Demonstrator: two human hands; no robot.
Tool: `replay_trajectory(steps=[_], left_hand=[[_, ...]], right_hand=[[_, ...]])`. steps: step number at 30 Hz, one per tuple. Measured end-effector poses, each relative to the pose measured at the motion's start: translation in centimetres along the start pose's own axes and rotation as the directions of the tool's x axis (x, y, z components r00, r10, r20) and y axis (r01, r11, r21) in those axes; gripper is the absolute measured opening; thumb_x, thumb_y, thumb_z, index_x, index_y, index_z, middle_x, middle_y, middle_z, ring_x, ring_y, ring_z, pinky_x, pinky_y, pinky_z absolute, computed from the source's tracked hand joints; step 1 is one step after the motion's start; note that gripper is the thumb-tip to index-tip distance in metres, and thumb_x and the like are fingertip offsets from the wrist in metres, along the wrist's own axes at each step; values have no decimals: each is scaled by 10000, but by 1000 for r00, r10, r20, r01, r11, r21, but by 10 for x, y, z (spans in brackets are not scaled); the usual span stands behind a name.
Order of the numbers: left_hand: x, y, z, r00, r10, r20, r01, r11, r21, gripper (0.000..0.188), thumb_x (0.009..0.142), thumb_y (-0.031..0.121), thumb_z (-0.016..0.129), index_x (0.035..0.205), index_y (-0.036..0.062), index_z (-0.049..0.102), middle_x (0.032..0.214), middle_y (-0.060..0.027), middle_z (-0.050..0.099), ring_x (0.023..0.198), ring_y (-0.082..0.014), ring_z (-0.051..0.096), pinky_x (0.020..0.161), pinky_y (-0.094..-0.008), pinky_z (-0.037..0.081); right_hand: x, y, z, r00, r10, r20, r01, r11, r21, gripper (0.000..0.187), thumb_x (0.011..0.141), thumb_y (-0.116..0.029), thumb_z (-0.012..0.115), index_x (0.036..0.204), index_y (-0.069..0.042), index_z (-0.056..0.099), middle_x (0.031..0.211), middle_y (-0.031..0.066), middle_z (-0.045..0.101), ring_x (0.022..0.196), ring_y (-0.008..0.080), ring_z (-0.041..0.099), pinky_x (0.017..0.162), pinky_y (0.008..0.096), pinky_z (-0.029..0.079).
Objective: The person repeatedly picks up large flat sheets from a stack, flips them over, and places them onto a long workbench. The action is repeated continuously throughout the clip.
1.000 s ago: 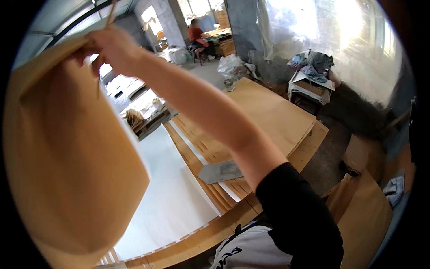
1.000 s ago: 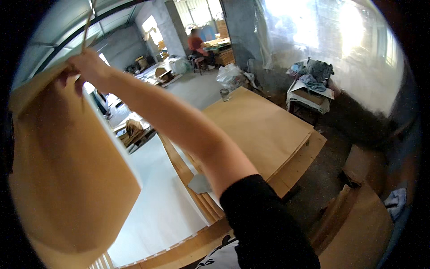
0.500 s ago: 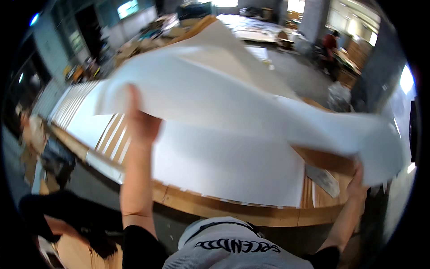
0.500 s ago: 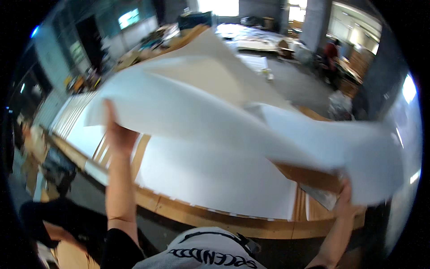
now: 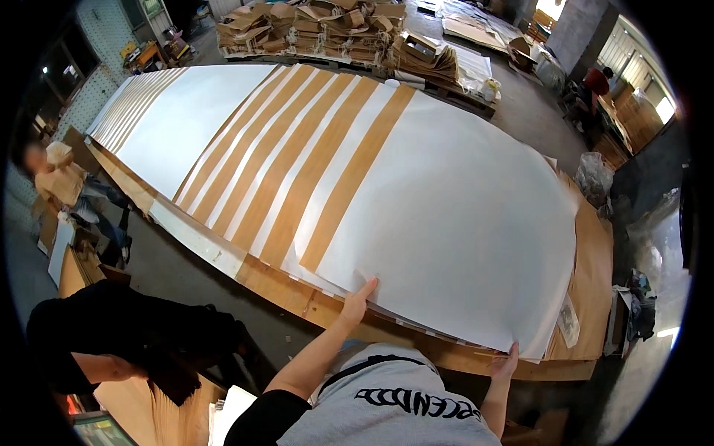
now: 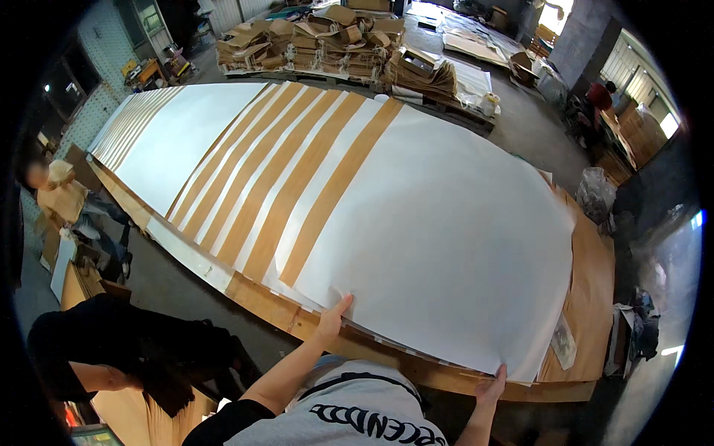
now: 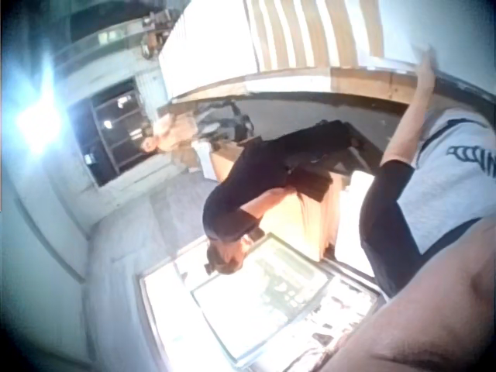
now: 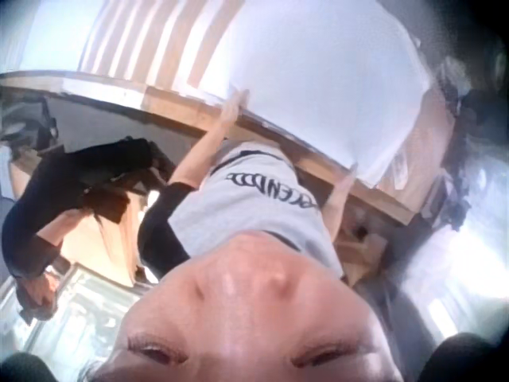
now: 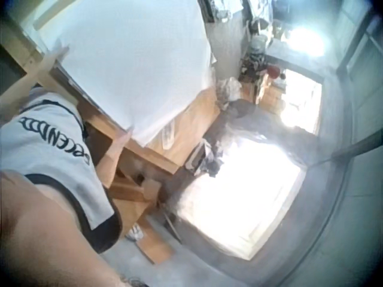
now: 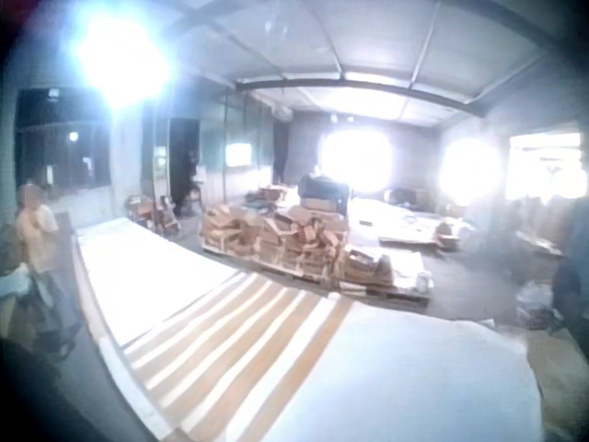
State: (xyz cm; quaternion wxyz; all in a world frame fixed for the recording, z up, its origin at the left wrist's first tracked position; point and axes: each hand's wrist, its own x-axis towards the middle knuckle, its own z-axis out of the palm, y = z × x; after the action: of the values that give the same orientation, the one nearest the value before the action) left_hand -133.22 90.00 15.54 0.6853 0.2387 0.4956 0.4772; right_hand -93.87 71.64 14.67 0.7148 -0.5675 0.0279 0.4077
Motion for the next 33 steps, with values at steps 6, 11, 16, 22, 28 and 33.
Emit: replay_trajectory(steps=[6,11,16,22,28,33], left_hand=[[-1,-5,-2,986,168,13,-168,986,-13,303,795,212,586,986,-21,551,955,-31,540,893,-126,481,802,-250,373],[0,-13,-9,984,175,10,-175,983,-55,246,796,158,580,973,-9,543,954,-24,533,886,-128,484,795,-251,376],[3,-24,-12,982,188,16,-184,972,-146,221,792,128,582,969,4,538,935,-15,526,862,-126,483,780,-254,382],[3,-27,-23,978,205,39,-201,975,-93,248,805,132,566,1004,-5,512,944,-21,520,879,-125,470,793,-251,373],[-12,22,-57,904,368,-219,-363,930,63,141,854,157,483,847,16,481,673,-47,503,573,-123,494,505,-236,414],[-5,31,-82,934,122,-336,-115,993,42,209,857,185,479,718,42,419,516,-37,442,394,-106,431,320,-219,332]], right_hand=[[1,-3,2,1000,-2,27,4,997,-75,328,798,-303,570,1054,-112,493,998,-14,538,896,133,504,720,285,407],[0,-1,4,997,-49,59,54,995,-88,396,829,-289,522,1133,-45,449,1081,45,505,1000,190,466,869,330,362],[3,-5,3,998,-4,70,11,995,-102,422,830,-298,520,1145,-31,433,1120,51,487,1033,196,451,893,329,352],[9,-7,0,993,46,110,-31,991,-129,341,835,-289,518,1087,-62,480,1034,31,525,935,171,488,823,310,388],[14,-7,-6,992,58,110,-43,989,-139,321,823,-292,544,1061,-81,499,1011,6,534,916,151,489,810,293,392],[11,-9,1,984,130,119,-113,984,-139,334,815,-282,563,1070,-78,492,1038,5,529,939,149,481,824,284,384]])
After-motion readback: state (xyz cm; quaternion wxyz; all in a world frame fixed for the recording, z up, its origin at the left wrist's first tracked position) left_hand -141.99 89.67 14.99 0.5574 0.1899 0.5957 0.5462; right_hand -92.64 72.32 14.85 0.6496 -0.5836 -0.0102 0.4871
